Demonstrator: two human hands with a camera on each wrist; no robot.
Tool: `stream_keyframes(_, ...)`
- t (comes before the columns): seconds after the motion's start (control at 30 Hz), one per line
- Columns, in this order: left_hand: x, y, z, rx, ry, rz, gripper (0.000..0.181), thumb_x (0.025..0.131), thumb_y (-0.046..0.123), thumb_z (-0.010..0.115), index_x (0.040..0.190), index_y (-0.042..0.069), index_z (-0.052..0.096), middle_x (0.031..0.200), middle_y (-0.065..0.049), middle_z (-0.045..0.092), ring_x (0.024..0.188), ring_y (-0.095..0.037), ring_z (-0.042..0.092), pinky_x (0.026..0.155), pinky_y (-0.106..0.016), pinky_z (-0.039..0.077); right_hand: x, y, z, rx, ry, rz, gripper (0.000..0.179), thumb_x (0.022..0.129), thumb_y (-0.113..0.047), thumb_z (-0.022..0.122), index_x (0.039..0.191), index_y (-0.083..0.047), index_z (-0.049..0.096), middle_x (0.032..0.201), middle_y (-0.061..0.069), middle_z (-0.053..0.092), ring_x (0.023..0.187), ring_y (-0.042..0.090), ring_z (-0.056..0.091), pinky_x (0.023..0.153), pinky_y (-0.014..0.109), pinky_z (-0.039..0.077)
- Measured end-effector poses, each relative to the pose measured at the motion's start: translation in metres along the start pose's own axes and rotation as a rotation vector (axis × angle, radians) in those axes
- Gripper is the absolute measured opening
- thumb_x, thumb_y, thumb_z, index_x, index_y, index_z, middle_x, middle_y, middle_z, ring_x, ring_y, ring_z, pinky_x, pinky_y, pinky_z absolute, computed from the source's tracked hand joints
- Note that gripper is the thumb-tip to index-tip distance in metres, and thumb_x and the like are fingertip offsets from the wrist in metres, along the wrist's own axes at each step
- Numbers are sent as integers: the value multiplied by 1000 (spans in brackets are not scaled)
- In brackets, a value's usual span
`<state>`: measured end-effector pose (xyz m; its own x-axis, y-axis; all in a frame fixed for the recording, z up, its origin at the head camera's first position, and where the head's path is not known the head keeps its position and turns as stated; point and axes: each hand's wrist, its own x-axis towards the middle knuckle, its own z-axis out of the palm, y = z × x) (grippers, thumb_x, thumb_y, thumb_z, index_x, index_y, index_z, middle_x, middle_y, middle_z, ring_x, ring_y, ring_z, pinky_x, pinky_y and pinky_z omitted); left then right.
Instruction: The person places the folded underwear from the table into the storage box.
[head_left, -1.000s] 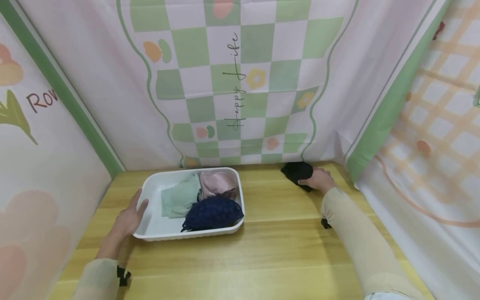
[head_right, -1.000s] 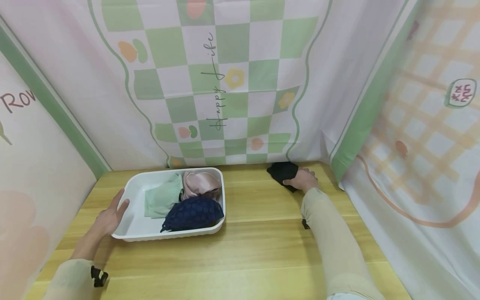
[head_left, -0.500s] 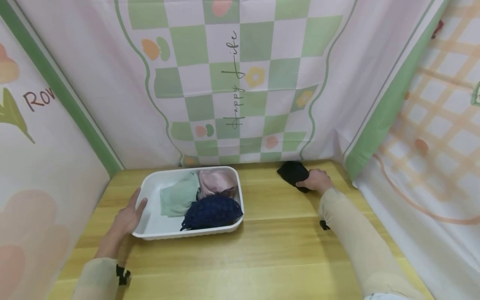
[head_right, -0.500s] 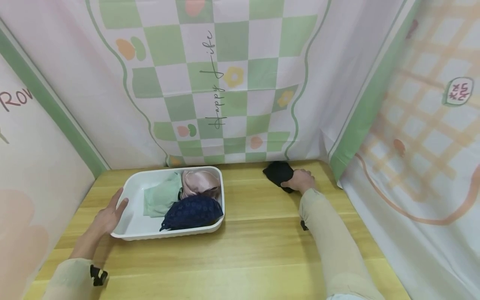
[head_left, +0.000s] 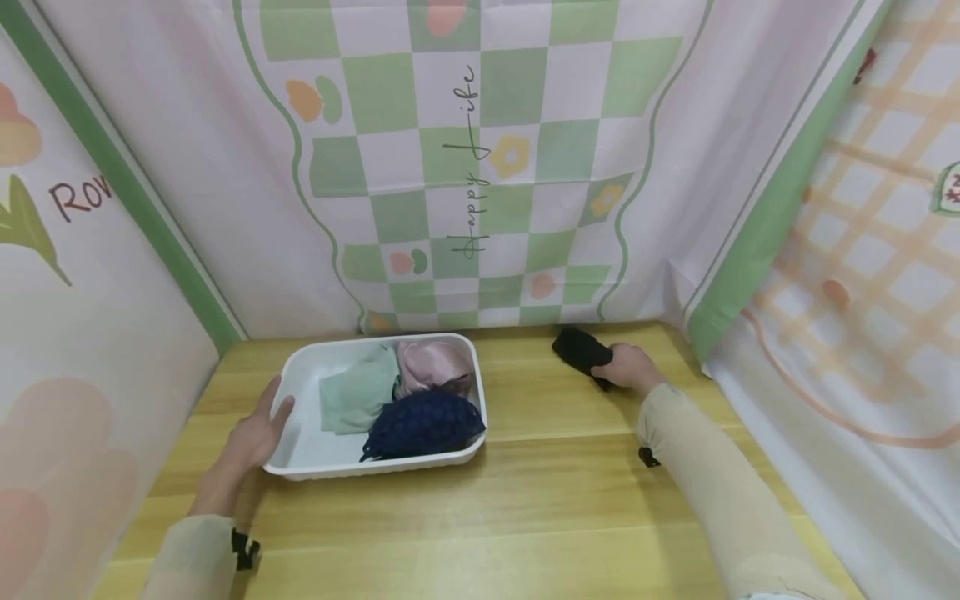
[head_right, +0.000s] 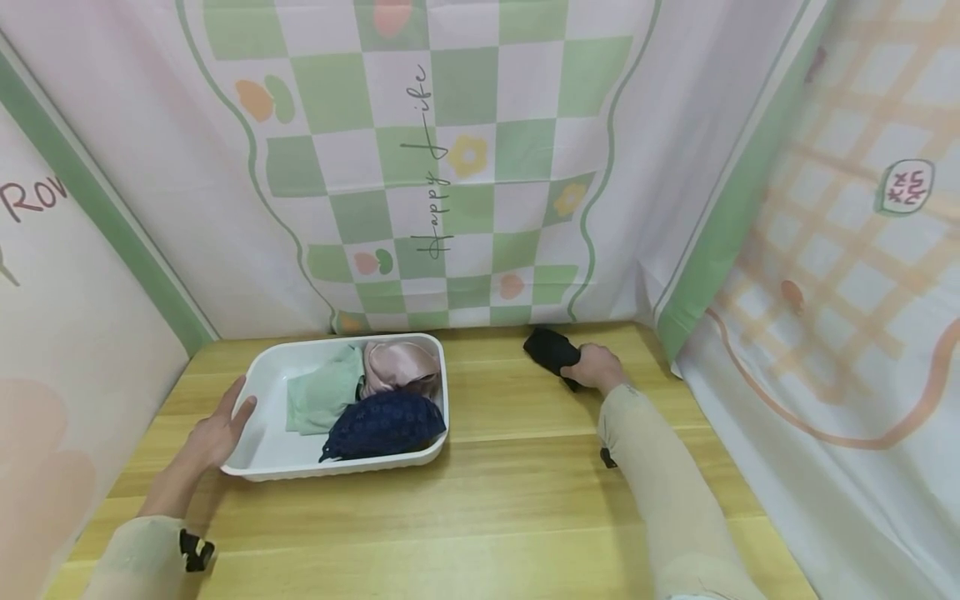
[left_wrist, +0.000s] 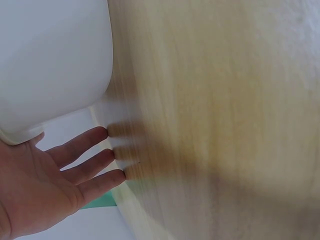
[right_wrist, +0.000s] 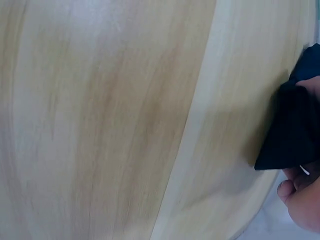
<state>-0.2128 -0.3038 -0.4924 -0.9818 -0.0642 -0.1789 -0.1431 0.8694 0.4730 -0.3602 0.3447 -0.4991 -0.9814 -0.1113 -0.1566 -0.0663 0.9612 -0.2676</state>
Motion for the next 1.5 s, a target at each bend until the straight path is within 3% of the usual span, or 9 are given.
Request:
stream_keyframes(0.17, 0, 2, -1, 5, -5, -1, 75, 104, 59, 7, 160, 10, -10, 148, -43, 30, 127, -67, 40, 103, -71, 39, -2, -1, 3, 9, 24, -44, 67, 89, -49, 63, 121, 10, 62, 119, 33, 66, 110, 49, 62, 97, 57, 50)
stream_keyframes(0.37, -1, 3, -3, 6, -11, -4, 75, 104, 59, 7, 159, 10, -10, 148, -43, 30, 127, -67, 40, 104, -71, 39, -7, -4, 3, 39, 38, -49, 74, 89, -55, 60, 124, 10, 61, 120, 32, 66, 111, 49, 62, 96, 56, 51)
stream_keyframes(0.77, -1, 0, -1, 13, -14, -4, 77, 104, 61, 7, 160, 10, -10, 149, -43, 29, 128, -67, 39, 104, -71, 38, -15, -10, -3, 87, 73, -81, 69, 90, -56, 60, 123, 5, 64, 119, 29, 68, 111, 46, 64, 95, 55, 51)
stream_keyframes(1.13, -3, 3, -1, 14, -9, 1, 77, 104, 60, 7, 159, 8, -10, 148, -43, 30, 127, -66, 41, 104, -70, 40, -24, -28, -14, 86, 87, -108, 68, 91, -56, 59, 123, 3, 65, 122, 28, 68, 113, 45, 63, 98, 55, 50)
stream_keyframes(1.37, -4, 2, -1, 10, -14, 10, 77, 105, 59, 8, 159, 8, -11, 149, -43, 29, 126, -66, 42, 102, -70, 41, -29, -40, -22, 84, 136, -160, 56, 91, -54, 62, 107, -1, 69, 108, 23, 73, 102, 41, 68, 91, 54, 53)
stream_keyframes(1.5, -3, 1, -1, 10, -14, 16, 77, 104, 60, 7, 159, 9, -11, 149, -43, 28, 125, -67, 42, 101, -71, 41, -30, -50, -29, 80, 158, -200, 57, 91, -53, 62, 114, -1, 69, 110, 23, 73, 102, 42, 68, 90, 55, 54)
